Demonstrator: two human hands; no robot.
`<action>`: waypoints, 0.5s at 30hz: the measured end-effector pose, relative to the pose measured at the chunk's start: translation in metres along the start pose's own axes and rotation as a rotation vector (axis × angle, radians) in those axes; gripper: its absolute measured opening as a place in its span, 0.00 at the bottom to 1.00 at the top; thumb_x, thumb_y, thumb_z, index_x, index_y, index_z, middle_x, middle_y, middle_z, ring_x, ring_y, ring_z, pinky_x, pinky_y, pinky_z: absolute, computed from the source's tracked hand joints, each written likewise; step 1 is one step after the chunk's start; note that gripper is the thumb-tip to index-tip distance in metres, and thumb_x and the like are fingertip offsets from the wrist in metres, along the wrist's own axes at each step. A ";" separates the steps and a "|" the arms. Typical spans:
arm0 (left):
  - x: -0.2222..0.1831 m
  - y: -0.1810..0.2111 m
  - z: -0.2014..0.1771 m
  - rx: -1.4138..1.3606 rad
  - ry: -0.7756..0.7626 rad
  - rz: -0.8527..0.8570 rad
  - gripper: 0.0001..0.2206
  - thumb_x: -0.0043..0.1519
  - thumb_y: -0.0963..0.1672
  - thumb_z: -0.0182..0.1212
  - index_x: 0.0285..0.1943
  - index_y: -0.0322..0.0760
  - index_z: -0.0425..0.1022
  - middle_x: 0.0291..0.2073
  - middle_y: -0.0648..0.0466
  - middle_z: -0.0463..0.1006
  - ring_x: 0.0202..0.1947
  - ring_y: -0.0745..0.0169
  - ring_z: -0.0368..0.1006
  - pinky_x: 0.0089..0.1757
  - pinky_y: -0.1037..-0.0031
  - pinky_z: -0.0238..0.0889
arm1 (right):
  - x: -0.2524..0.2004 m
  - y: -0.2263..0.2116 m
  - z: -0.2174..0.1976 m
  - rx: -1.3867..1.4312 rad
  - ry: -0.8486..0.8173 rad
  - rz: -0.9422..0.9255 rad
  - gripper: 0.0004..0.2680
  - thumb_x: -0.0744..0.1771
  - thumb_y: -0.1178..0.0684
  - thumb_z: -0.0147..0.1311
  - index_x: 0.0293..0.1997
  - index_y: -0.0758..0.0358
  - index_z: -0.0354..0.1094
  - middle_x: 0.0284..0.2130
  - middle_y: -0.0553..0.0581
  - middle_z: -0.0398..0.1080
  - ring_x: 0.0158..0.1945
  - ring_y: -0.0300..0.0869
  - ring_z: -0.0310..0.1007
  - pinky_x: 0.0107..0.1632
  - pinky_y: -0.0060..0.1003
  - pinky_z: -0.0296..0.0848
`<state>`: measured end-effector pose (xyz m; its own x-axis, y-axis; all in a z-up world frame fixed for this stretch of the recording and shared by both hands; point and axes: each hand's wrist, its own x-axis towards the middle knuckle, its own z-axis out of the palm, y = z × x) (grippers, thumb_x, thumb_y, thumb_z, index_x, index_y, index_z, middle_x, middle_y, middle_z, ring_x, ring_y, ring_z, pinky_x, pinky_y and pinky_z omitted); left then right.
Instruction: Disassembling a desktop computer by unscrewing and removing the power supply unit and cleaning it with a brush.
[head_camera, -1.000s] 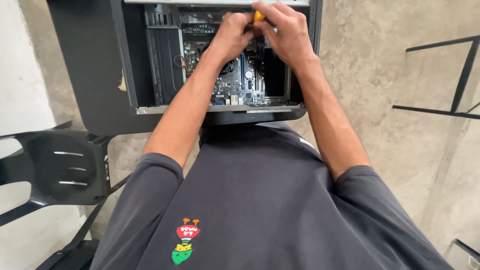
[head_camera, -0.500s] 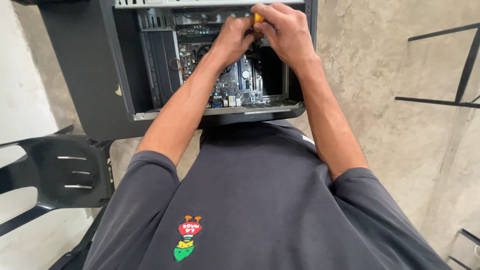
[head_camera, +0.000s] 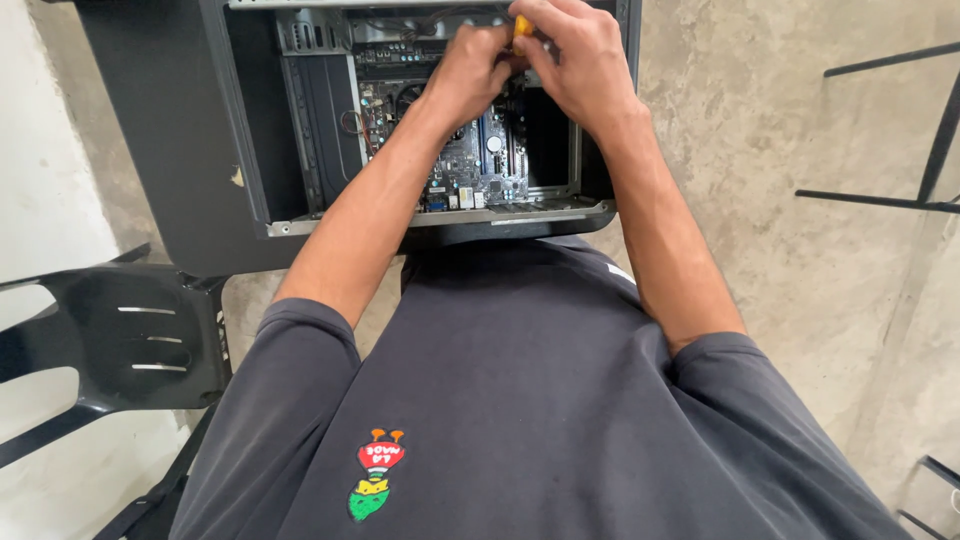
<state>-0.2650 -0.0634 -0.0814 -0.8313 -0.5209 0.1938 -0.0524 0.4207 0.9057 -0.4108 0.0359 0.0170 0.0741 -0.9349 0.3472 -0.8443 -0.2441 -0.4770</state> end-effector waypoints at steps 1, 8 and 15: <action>0.001 0.001 0.000 0.014 -0.001 -0.008 0.02 0.63 0.36 0.64 0.41 0.27 0.77 0.34 0.42 0.85 0.30 0.49 0.82 0.31 0.64 0.77 | 0.003 -0.003 -0.003 -0.016 -0.026 0.031 0.08 0.69 0.61 0.62 0.52 0.68 0.74 0.40 0.63 0.76 0.37 0.56 0.73 0.39 0.47 0.68; 0.005 0.017 0.007 -0.064 0.052 0.147 0.13 0.55 0.32 0.71 0.39 0.34 0.72 0.32 0.53 0.76 0.33 0.59 0.70 0.34 0.67 0.63 | -0.001 0.036 0.023 -0.533 -0.184 0.170 0.07 0.67 0.51 0.64 0.35 0.61 0.70 0.29 0.60 0.73 0.29 0.57 0.74 0.27 0.51 0.71; 0.018 -0.023 0.000 -0.069 -0.138 0.019 0.11 0.58 0.38 0.72 0.43 0.43 0.77 0.31 0.62 0.71 0.34 0.73 0.67 0.33 0.72 0.63 | 0.002 0.039 -0.009 -0.520 -0.453 -0.349 0.03 0.67 0.54 0.60 0.40 0.56 0.76 0.33 0.52 0.75 0.33 0.47 0.77 0.33 0.42 0.74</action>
<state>-0.2784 -0.0822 -0.0983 -0.9002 -0.4042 0.1619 -0.0016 0.3750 0.9270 -0.4482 0.0270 0.0067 0.4970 -0.8677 -0.0097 -0.8646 -0.4962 0.0791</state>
